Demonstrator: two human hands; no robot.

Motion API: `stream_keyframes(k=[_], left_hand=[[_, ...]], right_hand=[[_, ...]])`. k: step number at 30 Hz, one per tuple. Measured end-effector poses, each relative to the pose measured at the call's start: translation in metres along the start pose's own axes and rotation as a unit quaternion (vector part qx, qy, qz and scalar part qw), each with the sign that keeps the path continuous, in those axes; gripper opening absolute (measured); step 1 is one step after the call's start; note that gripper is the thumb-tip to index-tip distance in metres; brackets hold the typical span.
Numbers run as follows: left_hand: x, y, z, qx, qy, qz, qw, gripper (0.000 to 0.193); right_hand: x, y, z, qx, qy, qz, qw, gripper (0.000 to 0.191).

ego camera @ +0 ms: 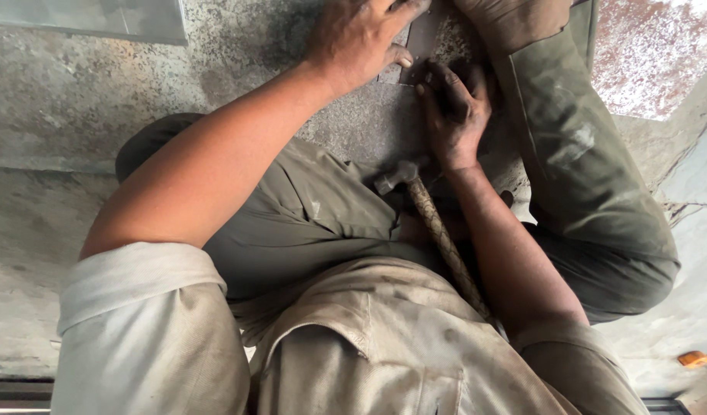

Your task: The person sits on the floor and uses a hammer and chisel to secure metal brackets onto rectangular metal sheets. They position the brackets, strike them with the hammer, and adjust the sheets as needed.

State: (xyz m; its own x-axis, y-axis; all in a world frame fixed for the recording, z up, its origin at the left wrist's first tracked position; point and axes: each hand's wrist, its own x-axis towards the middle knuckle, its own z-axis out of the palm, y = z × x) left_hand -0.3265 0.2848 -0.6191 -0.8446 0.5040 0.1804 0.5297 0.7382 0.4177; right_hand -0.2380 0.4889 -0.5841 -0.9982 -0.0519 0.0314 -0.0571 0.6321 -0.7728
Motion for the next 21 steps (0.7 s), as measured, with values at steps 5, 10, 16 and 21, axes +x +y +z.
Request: stream_keyframes(k=[5, 10, 16, 21], left_hand=[[0.0, 0.0, -0.003, -0.023, -0.004, -0.005, 1.0, 0.067], [0.002, 0.001, -0.002, -0.039, 0.012, -0.023, 0.999, 0.063], [0.002, 0.003, -0.008, -0.12, -0.082, -0.064, 0.987, 0.053], [0.005, 0.003, -0.003, -0.077, -0.05, -0.038, 0.995, 0.041]], right_hand=[[0.001, 0.001, -0.001, 0.0, -0.001, 0.003, 1.0, 0.034], [0.001, 0.001, -0.001, 0.006, 0.001, 0.01, 1.0, 0.033], [0.005, -0.001, -0.001, 0.003, 0.011, -0.019, 1.0, 0.035], [0.012, -0.012, -0.002, -0.032, -0.001, -0.005, 0.999, 0.034]])
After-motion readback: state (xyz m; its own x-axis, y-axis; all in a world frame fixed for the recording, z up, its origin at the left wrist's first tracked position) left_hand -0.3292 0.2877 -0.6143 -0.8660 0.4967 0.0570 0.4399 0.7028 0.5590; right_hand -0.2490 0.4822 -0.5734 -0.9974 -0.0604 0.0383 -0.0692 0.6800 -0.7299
